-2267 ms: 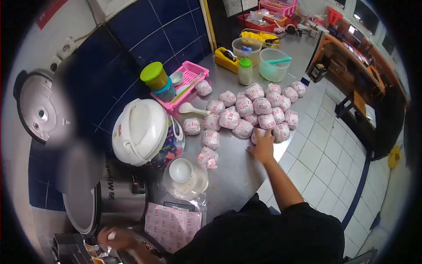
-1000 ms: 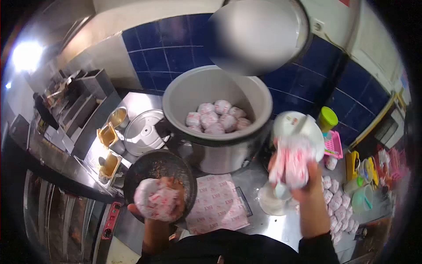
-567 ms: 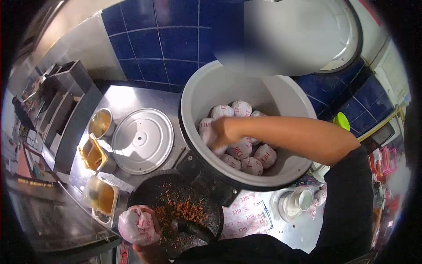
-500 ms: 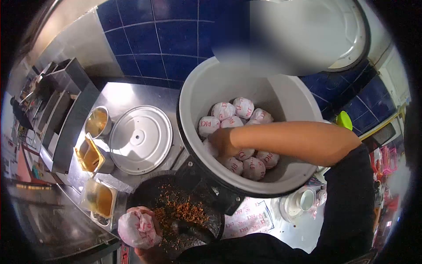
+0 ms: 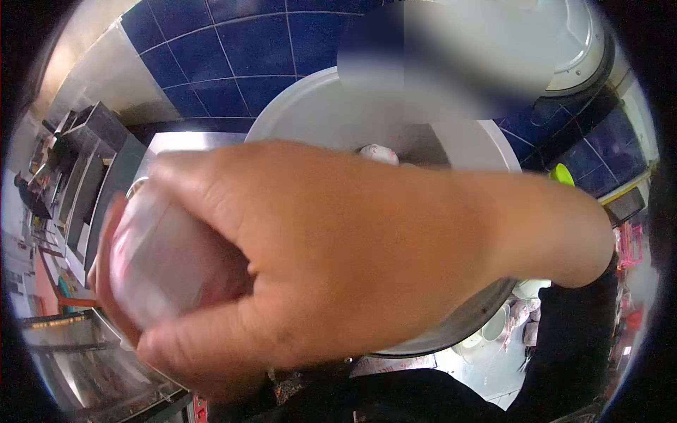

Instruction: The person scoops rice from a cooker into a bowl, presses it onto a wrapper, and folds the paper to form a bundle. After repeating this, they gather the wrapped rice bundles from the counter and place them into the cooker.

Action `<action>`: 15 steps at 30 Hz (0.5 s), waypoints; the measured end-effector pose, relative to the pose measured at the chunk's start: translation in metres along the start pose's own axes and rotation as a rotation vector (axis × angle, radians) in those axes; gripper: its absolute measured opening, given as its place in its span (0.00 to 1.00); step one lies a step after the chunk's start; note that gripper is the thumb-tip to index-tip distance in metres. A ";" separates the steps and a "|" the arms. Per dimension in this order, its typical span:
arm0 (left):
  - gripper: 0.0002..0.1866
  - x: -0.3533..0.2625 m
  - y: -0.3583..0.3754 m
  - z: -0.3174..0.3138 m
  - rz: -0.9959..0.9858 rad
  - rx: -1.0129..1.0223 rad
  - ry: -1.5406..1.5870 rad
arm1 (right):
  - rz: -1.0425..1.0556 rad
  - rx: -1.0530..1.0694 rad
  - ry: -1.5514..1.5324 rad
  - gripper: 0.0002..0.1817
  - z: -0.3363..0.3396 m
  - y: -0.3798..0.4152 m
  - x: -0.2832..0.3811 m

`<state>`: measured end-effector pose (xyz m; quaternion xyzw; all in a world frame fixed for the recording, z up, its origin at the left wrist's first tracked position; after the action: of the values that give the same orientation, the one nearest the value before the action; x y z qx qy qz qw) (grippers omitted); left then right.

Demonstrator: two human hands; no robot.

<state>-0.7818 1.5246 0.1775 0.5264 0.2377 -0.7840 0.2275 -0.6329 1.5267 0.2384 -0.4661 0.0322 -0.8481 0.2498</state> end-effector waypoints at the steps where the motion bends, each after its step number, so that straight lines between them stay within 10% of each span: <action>1: 0.49 -0.003 0.003 -0.005 -0.039 0.025 0.102 | -0.030 -0.052 -0.175 0.20 -0.004 0.001 -0.008; 4: 0.70 -0.004 0.026 0.004 -0.592 0.283 0.257 | -0.263 -0.088 -0.511 0.21 0.009 0.010 -0.034; 10: 0.43 0.041 0.060 0.010 -0.704 0.397 0.149 | -0.802 -0.153 0.020 0.24 0.013 0.021 -0.171; 13: 0.37 0.052 0.064 0.012 -0.609 0.389 0.210 | -0.782 0.206 0.146 0.22 -0.027 0.011 -0.228; 14: 0.34 0.055 0.063 0.012 -0.593 0.323 0.296 | -0.200 0.264 0.415 0.22 -0.077 -0.001 -0.275; 15: 0.34 0.058 0.061 0.010 -0.598 0.321 0.302 | -0.197 0.260 0.421 0.22 -0.085 -0.007 -0.263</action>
<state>-0.7719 1.4643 0.1186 0.5725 0.2858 -0.7566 -0.1346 -0.5879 1.6374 -0.0111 -0.2443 -0.0713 -0.9436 0.2117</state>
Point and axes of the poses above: each hand's wrist, its own y-axis away from the middle knuckle, its own z-axis out of the back of the hand, x = y × z, the point moved 6 cm from there along -y, towards the middle knuckle, and after that the axes turned 13 degrees about -x, right-handed, at the moved point
